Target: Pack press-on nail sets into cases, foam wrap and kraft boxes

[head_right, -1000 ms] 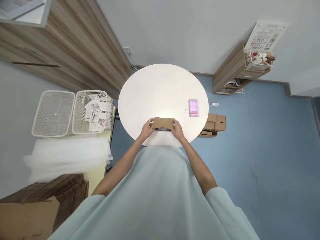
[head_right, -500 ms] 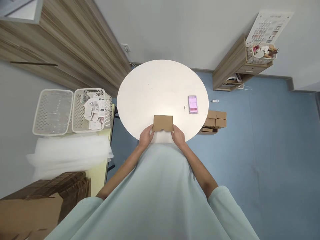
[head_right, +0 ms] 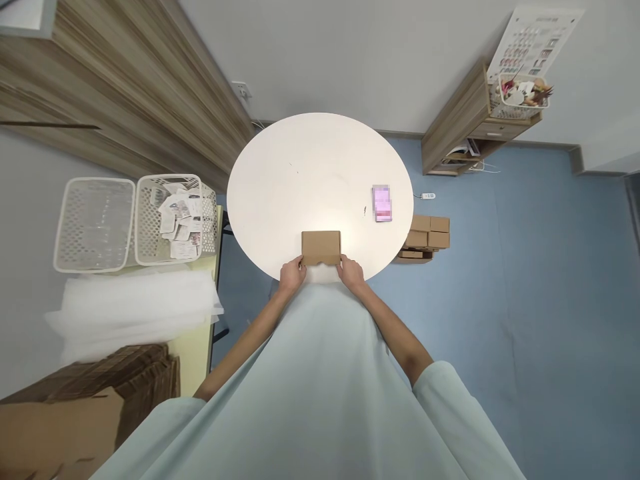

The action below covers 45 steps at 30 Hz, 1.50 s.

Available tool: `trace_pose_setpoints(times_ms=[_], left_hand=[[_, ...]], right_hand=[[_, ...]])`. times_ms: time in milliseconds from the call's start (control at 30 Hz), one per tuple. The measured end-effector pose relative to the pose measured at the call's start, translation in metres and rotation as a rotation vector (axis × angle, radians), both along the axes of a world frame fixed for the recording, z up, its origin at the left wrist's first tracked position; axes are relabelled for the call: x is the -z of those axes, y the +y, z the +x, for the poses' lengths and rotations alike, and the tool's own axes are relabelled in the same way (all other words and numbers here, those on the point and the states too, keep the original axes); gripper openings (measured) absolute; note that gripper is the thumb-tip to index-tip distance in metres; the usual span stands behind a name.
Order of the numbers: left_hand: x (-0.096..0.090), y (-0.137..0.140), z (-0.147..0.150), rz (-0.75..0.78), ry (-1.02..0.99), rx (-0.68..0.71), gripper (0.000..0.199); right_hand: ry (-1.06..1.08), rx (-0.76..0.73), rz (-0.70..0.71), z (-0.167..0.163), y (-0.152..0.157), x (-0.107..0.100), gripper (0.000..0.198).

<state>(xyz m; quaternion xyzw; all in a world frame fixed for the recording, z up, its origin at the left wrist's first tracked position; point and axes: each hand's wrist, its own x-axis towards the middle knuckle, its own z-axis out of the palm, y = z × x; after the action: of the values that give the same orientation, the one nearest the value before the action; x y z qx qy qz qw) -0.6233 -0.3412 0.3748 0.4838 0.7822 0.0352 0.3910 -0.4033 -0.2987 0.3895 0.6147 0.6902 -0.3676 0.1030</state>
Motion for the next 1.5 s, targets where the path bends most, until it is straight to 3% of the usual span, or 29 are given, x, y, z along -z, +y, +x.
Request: trace_pose_setpoints(times_ms=[100, 233, 433, 700, 867, 1033, 1233, 1333, 1500], left_hand=[[0.008, -0.001, 0.003, 0.029, -0.058, -0.057, 0.038], [0.022, -0.005, 0.005, 0.071, -0.129, -0.177, 0.041], [0.037, -0.008, 0.003, 0.089, -0.139, -0.219, 0.039], [0.043, -0.004, 0.0, 0.097, -0.129, -0.236, 0.044], [0.035, -0.001, 0.001, 0.09, -0.197, -0.264, 0.06], [0.01, -0.009, -0.001, 0.134, -0.216, -0.282, 0.055], [-0.017, -0.026, -0.005, 0.283, -0.199, -0.314, 0.046], [-0.01, -0.028, -0.007, 0.296, -0.245, -0.314, 0.043], [0.016, -0.028, -0.008, 0.327, -0.405, -0.326, 0.043]], right_hand=[[0.041, 0.057, -0.012, 0.001, -0.002, 0.008, 0.044], [0.108, 0.12, 0.005, 0.003, -0.003, 0.021, 0.033], [0.132, 0.182, 0.028, 0.005, -0.002, 0.034, 0.032], [0.178, 0.263, 0.03, 0.007, 0.002, 0.051, 0.041], [0.378, 0.33, 0.089, 0.008, 0.005, 0.061, 0.051], [0.561, 0.443, 0.107, 0.012, 0.008, 0.046, 0.037], [0.484, 0.412, 0.133, 0.024, 0.011, 0.004, 0.04], [0.445, 0.388, 0.075, 0.026, 0.01, 0.001, 0.046], [0.523, 0.439, 0.046, 0.026, 0.004, 0.019, 0.047]])
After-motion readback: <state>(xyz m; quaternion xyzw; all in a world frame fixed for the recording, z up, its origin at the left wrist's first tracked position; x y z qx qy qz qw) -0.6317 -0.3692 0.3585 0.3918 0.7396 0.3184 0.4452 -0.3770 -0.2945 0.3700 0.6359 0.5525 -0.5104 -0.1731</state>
